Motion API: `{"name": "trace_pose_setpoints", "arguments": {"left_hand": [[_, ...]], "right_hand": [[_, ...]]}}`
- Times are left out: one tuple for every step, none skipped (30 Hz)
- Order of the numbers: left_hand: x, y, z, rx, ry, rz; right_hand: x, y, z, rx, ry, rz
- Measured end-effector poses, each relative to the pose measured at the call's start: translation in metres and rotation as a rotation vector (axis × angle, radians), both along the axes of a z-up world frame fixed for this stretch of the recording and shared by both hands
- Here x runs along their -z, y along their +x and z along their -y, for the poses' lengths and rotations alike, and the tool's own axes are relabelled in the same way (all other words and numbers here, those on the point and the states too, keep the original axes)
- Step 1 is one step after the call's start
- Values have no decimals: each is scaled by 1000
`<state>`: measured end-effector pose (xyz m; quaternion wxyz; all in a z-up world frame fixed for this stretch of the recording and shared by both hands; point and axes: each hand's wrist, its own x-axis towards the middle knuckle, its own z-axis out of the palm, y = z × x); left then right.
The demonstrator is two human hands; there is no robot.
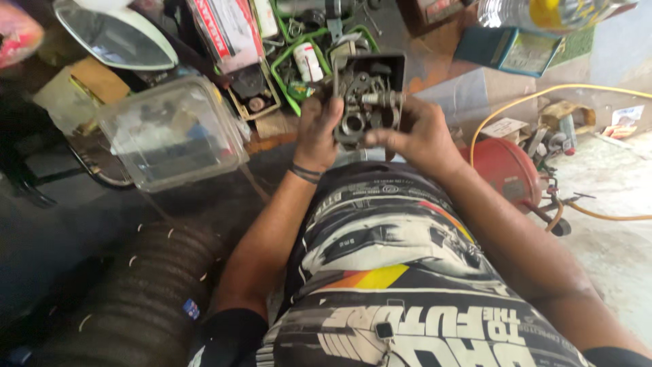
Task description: The person sorts small metal parts from a green plastic container into other containers on a cluttered workbench. They pick up individual pieces, examine them, and place them into different bins, occasionally moving other items aside to access the workspace.
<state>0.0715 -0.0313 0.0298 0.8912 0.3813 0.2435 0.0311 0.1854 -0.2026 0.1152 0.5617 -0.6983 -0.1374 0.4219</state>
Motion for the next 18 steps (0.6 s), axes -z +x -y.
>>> {"name": "trace_pose_setpoints", "arguments": {"left_hand": [[0, 2, -3, 26, 72, 154], [2, 6, -9, 55, 129, 157], [3, 4, -10, 80, 175, 148], [3, 1, -6, 106, 221, 139], [2, 1, -5, 98, 225, 46], [1, 1, -3, 90, 228, -46], [0, 7, -3, 78, 235, -134], [0, 13, -4, 35, 199, -122], [-2, 11, 2, 0, 147, -128], [-5, 7, 7, -35, 95, -133], [-7, 5, 6, -26, 138, -94], [-12, 4, 5, -17, 180, -54], [-14, 9, 0, -11, 227, -3], [-18, 12, -7, 22, 248, 79], [-19, 12, -10, 57, 261, 153], [-19, 13, -11, 93, 273, 228], [-19, 6, -9, 71, 244, 139], [-16, 0, -5, 49, 214, 50]], "right_hand": [[-1, 4, -1, -45, 60, 227], [-2, 6, -1, -92, 119, 453], [-3, 5, 3, -62, 77, 293], [0, 4, 5, -31, 34, 132], [4, 4, 2, 3, 5, -20], [6, 2, 1, 3, -62, -39], [8, 5, -2, -1, -124, -53], [11, 8, -4, -5, -185, -66], [14, 5, 0, 10, -153, -103], [16, 3, 5, 25, -121, -139], [18, 1, 7, 40, -82, -168], [17, -2, 10, 20, -65, -83], [16, 0, 11, -1, -43, 13], [16, 4, 10, -22, -21, 110], [17, 6, 11, -35, -17, 111], [19, 6, 11, -47, -13, 113], [19, 0, 13, -60, -11, 100], [20, -7, 14, -45, -38, 11]]}}
